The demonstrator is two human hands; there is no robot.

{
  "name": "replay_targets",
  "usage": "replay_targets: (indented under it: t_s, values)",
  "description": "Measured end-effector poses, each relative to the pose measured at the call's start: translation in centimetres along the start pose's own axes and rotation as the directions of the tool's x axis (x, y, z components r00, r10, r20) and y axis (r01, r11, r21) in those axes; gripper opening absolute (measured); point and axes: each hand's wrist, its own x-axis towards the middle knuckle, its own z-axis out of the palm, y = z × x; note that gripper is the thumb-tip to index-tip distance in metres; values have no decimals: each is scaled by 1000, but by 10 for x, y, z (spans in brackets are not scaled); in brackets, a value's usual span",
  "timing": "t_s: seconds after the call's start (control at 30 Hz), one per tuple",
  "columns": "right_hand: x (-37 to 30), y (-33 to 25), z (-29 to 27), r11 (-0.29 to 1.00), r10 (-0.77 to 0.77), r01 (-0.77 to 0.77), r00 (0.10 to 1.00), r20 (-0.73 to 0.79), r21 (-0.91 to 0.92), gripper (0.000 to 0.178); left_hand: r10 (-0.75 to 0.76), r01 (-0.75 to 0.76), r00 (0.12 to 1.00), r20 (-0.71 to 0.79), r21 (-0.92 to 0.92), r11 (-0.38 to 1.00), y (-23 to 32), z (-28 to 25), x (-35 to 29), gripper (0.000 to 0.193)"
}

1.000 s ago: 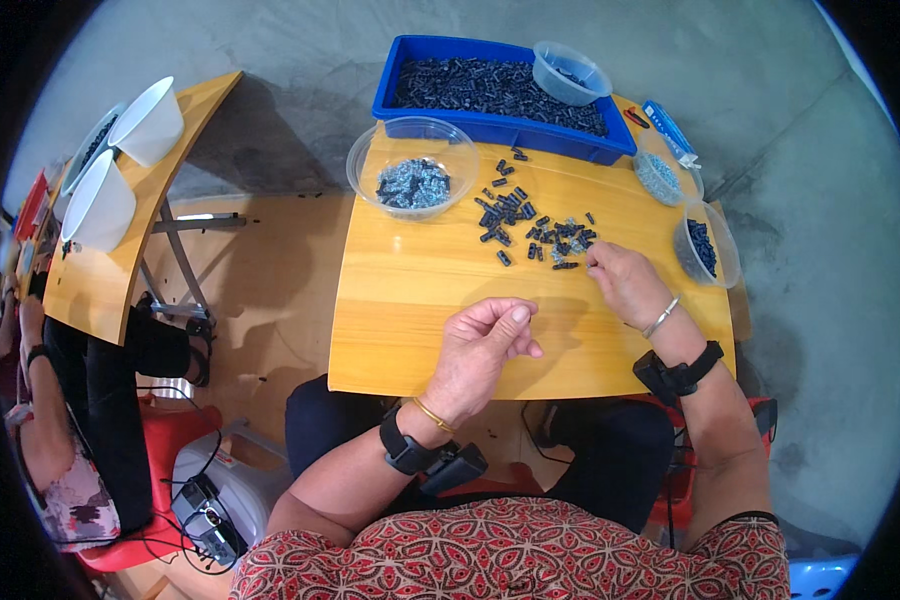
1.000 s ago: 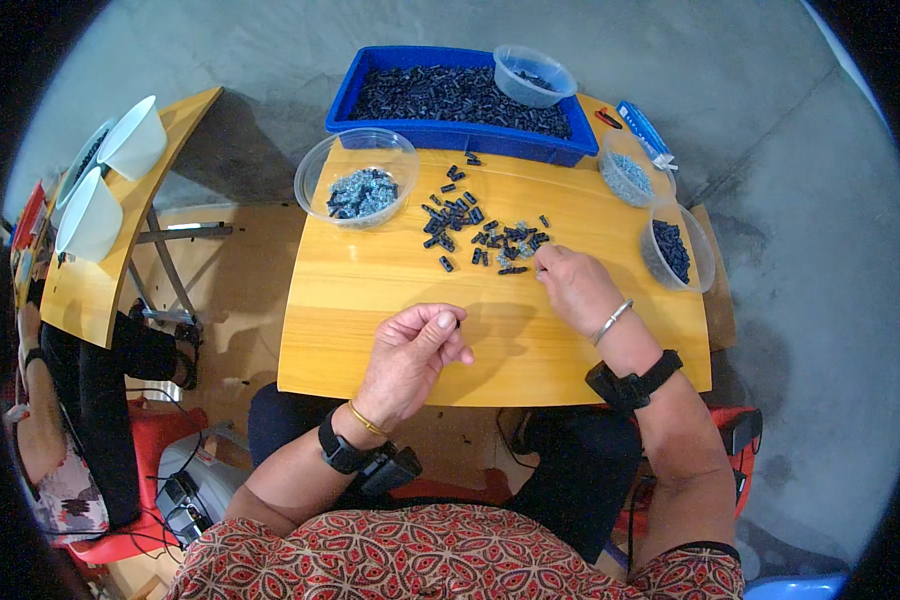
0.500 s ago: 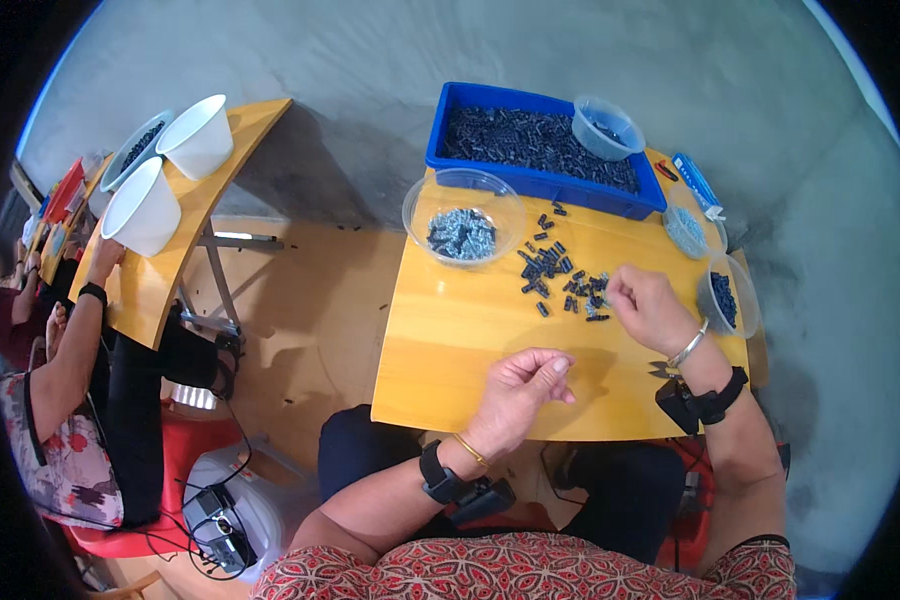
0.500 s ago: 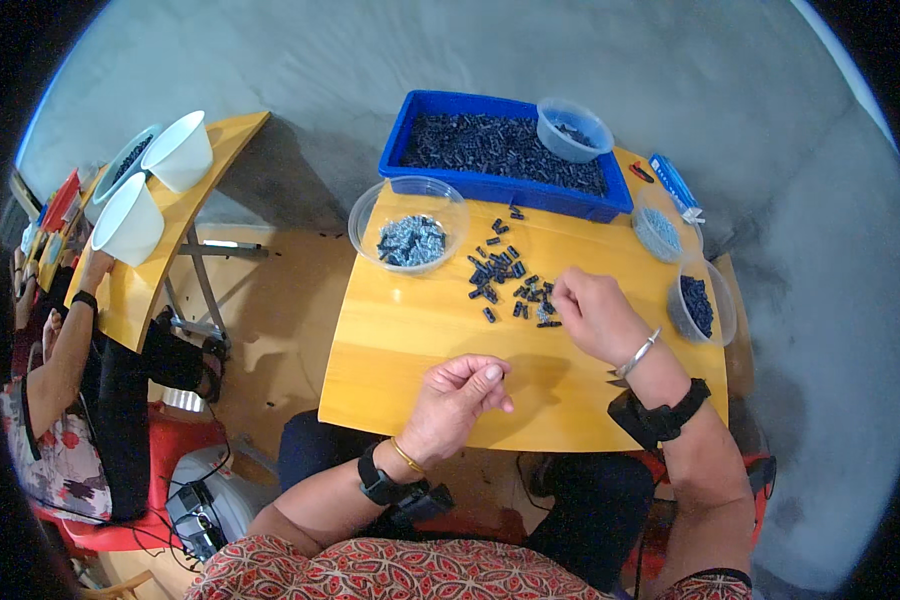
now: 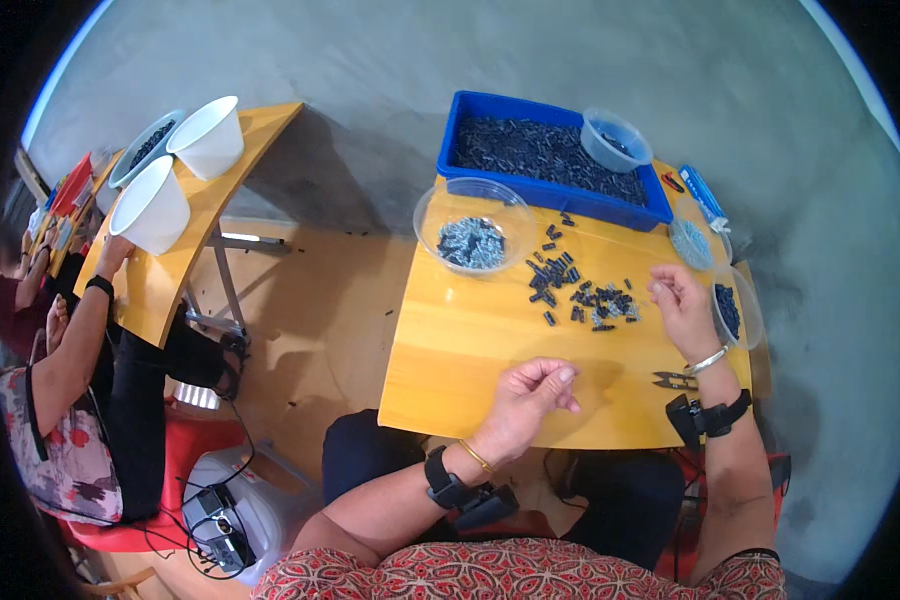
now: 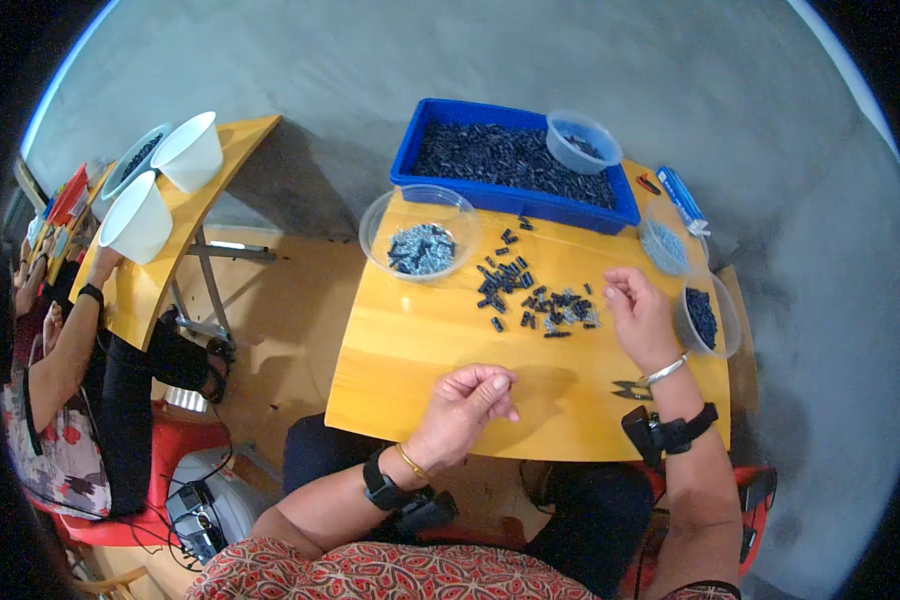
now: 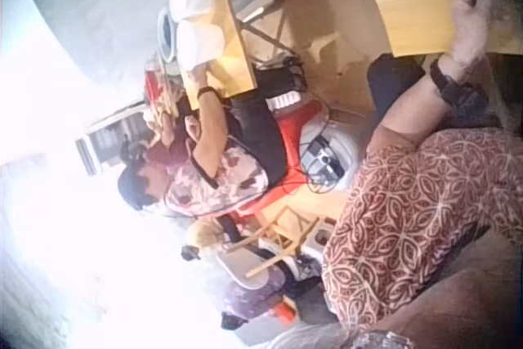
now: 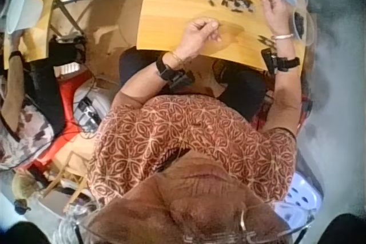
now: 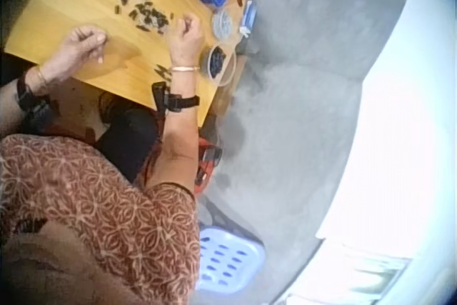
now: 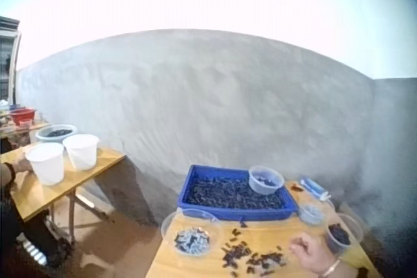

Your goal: The person picks up a black plastic piece and a small metal part by hand, joins them together, and repeats this process several times before placing the completed assemblies into a clear plastic bowl.

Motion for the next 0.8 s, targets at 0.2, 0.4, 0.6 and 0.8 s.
replay_targets:
  t_s: [0.2, 0.4, 0.6, 0.8]
  values:
    - [-20, 29, -32, 936, 81, -34, 989, 122, -351, 7, 11, -8, 997, -76, 48, 999, 2, 1, 0, 14]
    - [-21, 27, -25, 930, 74, 23, 966, 249, -366, 8, -11, 21, 998, -64, 146, 989, 4, 10, 0, 13]
    - [-11, 22, -4, 893, -10, 172, 932, 362, -416, 8, -11, 22, 998, -62, 182, 983, 4, 7, -2, 13]
    - [-14, 32, -2, 921, 26, 122, 929, 370, -370, 6, -9, 18, 998, -56, 162, 987, 5, 8, -2, 13]
